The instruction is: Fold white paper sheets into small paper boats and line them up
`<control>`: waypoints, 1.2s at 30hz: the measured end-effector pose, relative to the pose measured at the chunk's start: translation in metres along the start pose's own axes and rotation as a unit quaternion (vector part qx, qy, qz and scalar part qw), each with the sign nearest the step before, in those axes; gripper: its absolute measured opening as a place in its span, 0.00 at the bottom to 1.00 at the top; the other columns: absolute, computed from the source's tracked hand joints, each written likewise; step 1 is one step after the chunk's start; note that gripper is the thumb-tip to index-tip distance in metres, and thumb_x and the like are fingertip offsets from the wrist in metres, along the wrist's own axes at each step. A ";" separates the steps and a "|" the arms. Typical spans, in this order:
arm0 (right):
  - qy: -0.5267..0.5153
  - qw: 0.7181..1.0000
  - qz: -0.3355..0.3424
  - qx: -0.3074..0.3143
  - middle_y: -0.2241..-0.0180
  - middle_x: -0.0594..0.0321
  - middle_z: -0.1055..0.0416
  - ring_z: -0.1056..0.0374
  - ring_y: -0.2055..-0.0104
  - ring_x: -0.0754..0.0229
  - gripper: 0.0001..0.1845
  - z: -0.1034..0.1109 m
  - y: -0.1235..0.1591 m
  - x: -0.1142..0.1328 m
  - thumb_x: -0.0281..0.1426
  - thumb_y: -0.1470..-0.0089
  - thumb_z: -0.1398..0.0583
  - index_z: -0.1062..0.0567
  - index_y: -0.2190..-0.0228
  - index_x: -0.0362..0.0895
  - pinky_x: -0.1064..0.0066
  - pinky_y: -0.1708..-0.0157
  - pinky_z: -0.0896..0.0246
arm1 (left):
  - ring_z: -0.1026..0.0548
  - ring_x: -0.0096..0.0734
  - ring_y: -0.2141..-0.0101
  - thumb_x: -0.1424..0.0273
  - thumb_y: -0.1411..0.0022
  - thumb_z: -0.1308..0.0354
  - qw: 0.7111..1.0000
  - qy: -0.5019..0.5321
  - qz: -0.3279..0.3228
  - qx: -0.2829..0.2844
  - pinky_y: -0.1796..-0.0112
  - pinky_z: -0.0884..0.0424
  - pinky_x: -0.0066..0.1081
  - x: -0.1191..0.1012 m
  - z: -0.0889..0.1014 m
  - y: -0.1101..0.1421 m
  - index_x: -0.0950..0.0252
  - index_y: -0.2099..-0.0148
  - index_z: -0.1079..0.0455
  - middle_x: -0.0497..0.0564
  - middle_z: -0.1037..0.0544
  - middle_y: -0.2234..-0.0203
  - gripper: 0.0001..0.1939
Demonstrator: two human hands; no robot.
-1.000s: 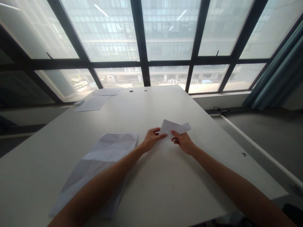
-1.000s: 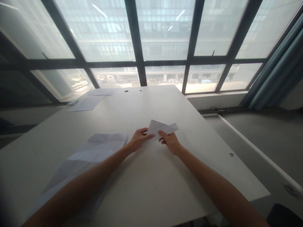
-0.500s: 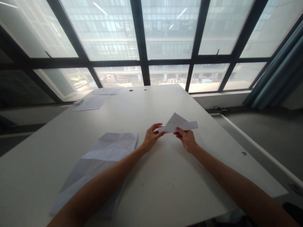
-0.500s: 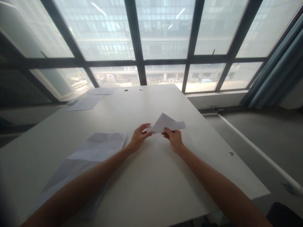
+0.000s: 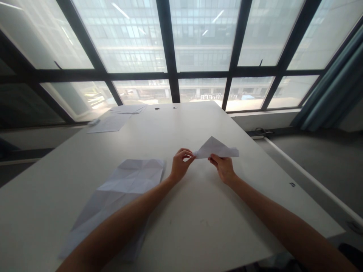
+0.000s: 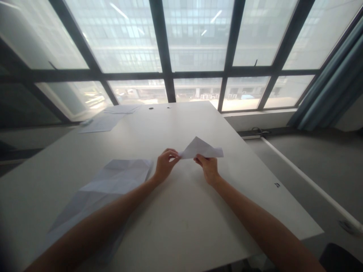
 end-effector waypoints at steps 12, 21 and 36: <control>-0.014 1.000 0.002 0.004 0.74 0.63 0.24 0.29 0.73 0.61 0.16 -0.003 0.003 0.001 0.32 0.67 0.26 0.23 0.73 0.41 0.66 0.66 0.26 | 0.23 0.33 0.61 0.67 0.37 0.41 0.999 -0.046 -0.009 0.008 0.58 0.26 0.35 -0.012 -0.003 0.002 0.63 0.65 0.30 0.50 0.22 0.66 0.05; -0.018 1.000 0.019 0.017 0.73 0.64 0.24 0.28 0.73 0.61 0.17 -0.003 0.002 0.001 0.34 0.66 0.26 0.23 0.73 0.42 0.66 0.66 0.27 | 0.25 0.29 0.64 0.68 0.36 0.43 0.999 -0.050 -0.017 0.002 0.61 0.26 0.30 -0.011 -0.007 0.005 0.63 0.61 0.33 0.48 0.26 0.66 0.04; -0.007 0.999 0.014 0.030 0.72 0.61 0.23 0.28 0.73 0.60 0.19 -0.003 0.002 -0.002 0.34 0.67 0.26 0.22 0.71 0.40 0.63 0.65 0.26 | 0.26 0.29 0.69 0.62 0.49 0.30 0.985 0.112 0.134 -0.004 0.65 0.31 0.28 0.003 -0.002 -0.002 0.67 0.61 0.22 0.50 0.22 0.70 0.16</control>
Point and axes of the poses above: each hand's wrist, its own y-axis away from the middle knuckle, its own z-axis out of the back of the hand, x = y × z, the point moved 3 cm from there along -y, towards the middle knuckle
